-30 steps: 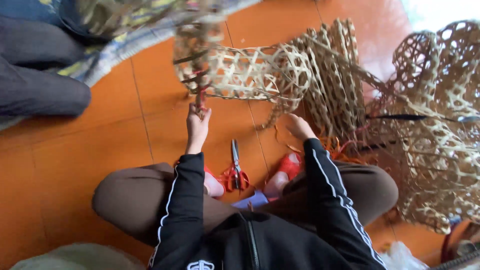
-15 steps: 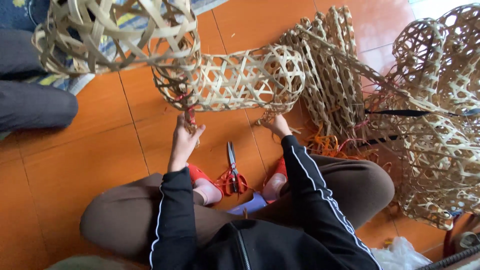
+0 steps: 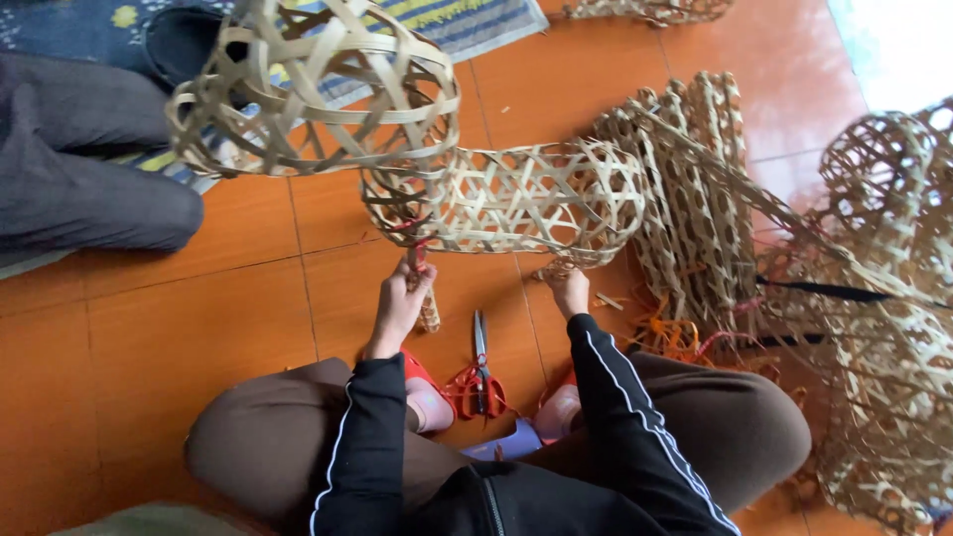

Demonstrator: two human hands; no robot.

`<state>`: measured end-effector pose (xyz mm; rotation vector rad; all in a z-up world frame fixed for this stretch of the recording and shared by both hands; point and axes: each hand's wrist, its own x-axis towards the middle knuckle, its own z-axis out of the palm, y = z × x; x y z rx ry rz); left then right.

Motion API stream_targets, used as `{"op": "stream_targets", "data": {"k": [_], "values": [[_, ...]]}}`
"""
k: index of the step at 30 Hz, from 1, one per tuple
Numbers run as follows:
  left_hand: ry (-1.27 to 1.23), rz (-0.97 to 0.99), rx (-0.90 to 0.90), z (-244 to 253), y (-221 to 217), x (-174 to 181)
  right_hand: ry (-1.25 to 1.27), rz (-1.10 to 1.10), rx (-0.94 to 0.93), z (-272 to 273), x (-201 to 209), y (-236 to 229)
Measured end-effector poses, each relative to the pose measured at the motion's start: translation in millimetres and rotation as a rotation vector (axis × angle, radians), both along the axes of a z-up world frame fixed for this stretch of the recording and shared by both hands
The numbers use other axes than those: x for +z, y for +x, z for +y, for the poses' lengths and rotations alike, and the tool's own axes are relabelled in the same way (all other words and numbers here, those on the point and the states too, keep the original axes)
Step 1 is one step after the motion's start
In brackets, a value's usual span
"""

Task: Assembling a giraffe-shaped souvenir from woven bamboo sections by joining them with plastic ties and trimming the excess with scissors.

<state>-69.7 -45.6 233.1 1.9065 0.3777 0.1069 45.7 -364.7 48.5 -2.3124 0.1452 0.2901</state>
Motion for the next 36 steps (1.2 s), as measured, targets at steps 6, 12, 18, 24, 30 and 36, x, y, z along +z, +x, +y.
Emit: {"op": "stream_targets", "data": {"k": [6,12,18,24,30,36], "values": [[0.008,-0.080,0.007,-1.1,-4.3,27.7,0.038,0.067,-0.042,1.8,10.5,9.5],[-0.086,-0.019,-0.055,1.8,-14.8,36.1,0.254,0.120,-0.079,-11.0,-16.6,13.2],[-0.007,-0.082,-0.061,2.5,-7.1,41.2,0.561,0.108,-0.235,1.4,29.2,4.6],[0.014,-0.096,-0.029,-1.1,0.1,17.7,0.438,0.157,-0.216,3.4,30.7,2.7],[-0.017,-0.050,-0.053,2.0,6.9,11.8,0.122,0.263,-0.043,-36.9,-79.3,-6.1],[0.299,-0.118,-0.220,17.3,-23.9,60.3,-0.293,0.182,0.375,-22.0,-97.4,-59.1]]}}
